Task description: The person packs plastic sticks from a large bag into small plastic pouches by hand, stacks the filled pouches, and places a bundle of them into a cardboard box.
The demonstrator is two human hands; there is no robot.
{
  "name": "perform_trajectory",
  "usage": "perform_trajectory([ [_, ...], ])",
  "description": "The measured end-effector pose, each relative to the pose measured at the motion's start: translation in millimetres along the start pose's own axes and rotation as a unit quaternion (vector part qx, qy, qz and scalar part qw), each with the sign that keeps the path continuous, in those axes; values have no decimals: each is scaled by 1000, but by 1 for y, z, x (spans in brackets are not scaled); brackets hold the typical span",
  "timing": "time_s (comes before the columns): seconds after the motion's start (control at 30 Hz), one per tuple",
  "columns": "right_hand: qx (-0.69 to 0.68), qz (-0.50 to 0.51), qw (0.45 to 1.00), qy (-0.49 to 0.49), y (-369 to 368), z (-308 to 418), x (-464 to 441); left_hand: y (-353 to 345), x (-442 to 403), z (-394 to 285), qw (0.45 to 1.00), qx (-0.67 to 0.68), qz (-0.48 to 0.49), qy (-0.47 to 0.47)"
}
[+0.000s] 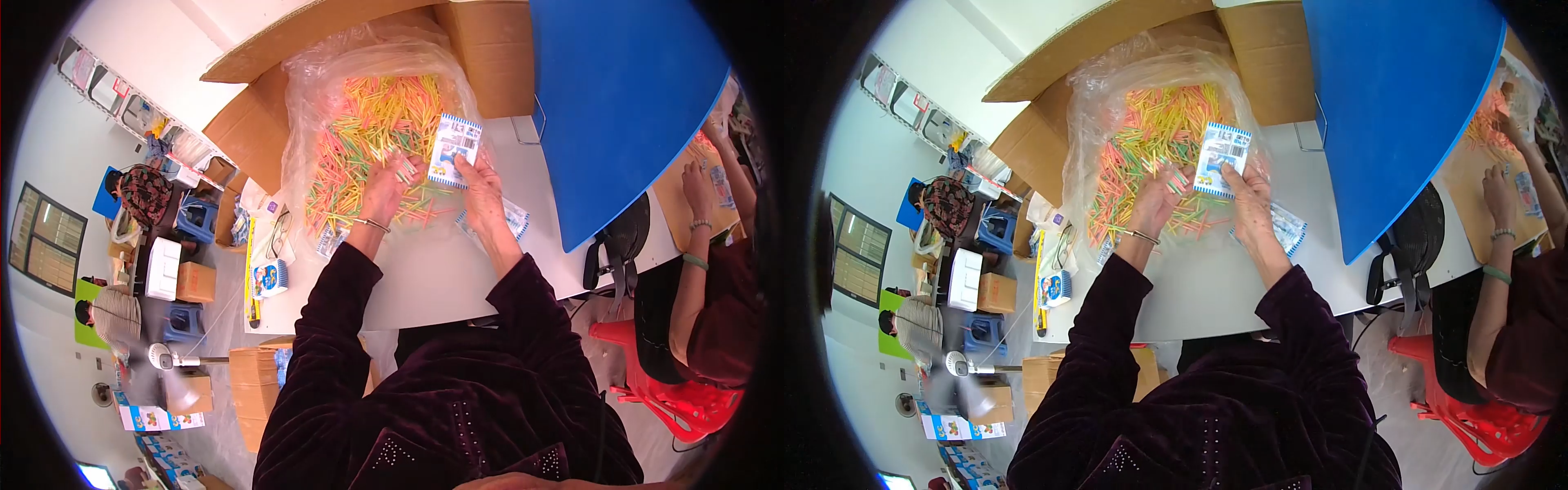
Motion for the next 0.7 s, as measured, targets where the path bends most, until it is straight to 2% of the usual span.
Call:
perform_trajectory([
  [0.2,150,38,986,-67,12,1,9,-1,3,-8,999,-50,12,-12],
  [0.27,179,60,978,-88,17,1,11,2,1,-5,998,-29,-42,-34],
  [0.4,228,73,963,-122,24,4,11,1,4,-14,997,-68,-44,-20],
  [0.5,252,76,956,-131,27,8,14,10,1,-18,996,-92,1,2],
  [0.57,261,78,952,-139,28,9,15,23,-8,-14,979,-188,68,-29],
  [0.7,286,101,945,-125,32,8,15,3,2,-29,994,-92,60,-28],
])
Point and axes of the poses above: each hand's wrist, its own x-axis away from the middle knuckle, its own y-axis out of the back of the hand, z = x × y, the point moved 1 cm from there along -x, towards the middle knuckle, and after that the axes turned 8 degrees about -y, right-handed, at the moved point
